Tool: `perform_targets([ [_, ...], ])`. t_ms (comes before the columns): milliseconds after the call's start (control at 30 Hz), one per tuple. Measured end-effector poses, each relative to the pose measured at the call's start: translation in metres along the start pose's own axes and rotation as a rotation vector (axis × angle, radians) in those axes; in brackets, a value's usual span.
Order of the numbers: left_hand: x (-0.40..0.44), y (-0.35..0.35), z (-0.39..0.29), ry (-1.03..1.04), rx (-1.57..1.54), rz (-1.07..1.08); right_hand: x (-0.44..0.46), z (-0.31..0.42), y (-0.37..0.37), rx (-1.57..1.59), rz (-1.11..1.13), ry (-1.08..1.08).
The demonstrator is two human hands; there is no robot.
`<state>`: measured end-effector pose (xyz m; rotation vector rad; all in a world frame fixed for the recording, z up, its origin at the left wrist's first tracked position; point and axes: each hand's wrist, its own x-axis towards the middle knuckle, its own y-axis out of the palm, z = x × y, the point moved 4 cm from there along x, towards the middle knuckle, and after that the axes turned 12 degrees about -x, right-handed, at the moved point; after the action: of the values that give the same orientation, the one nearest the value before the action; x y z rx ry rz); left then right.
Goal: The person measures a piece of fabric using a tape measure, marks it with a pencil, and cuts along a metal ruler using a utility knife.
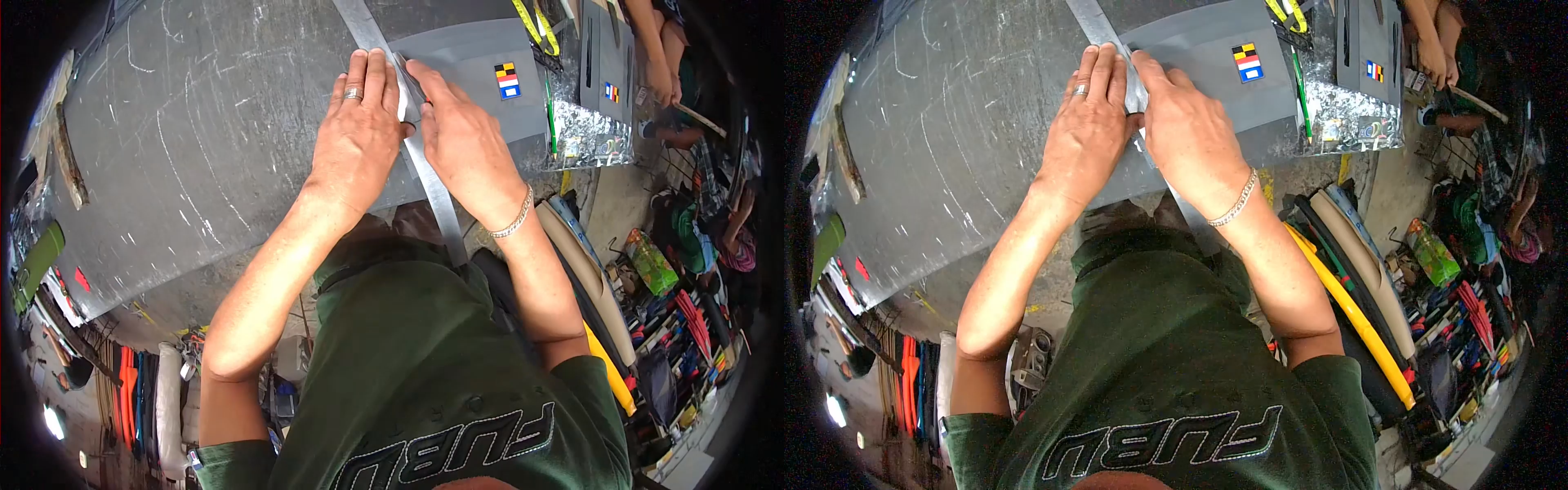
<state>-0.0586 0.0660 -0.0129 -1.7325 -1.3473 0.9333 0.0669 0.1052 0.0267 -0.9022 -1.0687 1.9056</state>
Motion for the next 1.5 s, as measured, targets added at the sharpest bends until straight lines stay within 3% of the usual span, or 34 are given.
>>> perform_targets([
  [600, -0.001, -0.002, -0.002, 0.001, -0.014, -0.011, -0.009, -0.001, 0.001, 0.026, -0.012, -0.001],
  [767, 0.000, -0.003, -0.003, -0.001, 0.014, -0.008, -0.005, -0.016, -0.005, 0.141, -0.140, -0.102],
  [867, -0.002, 0.000, -0.002, 0.017, 0.036, -0.032, 0.005, -0.029, -0.021, 0.238, -0.061, 0.078],
  [1000, 0.001, -0.003, -0.004, 0.007, 0.051, -0.004, 0.059, -0.053, -0.022, 0.103, -0.212, -0.239],
  [1133, 0.000, -0.002, -0.004, 0.009, 0.061, -0.005, 0.087, -0.044, -0.042, 0.024, -0.104, -0.215],
  [1267, 0.000, -0.001, -0.002, 0.005, 0.047, -0.012, 0.086, -0.015, -0.089, 0.054, -0.219, -0.308],
  [1400, -0.001, -0.002, -0.004, -0.013, 0.105, 0.012, 0.094, 0.018, -0.102, 0.188, -0.262, -0.226],
  [1467, -0.001, -0.002, -0.004, -0.014, 0.101, 0.014, 0.117, 0.007, -0.059, 0.730, -0.363, -0.271],
  [1500, 0.000, -0.001, -0.004, -0.015, 0.092, 0.010, 0.137, -0.004, -0.037, 0.784, -0.342, -0.264],
])
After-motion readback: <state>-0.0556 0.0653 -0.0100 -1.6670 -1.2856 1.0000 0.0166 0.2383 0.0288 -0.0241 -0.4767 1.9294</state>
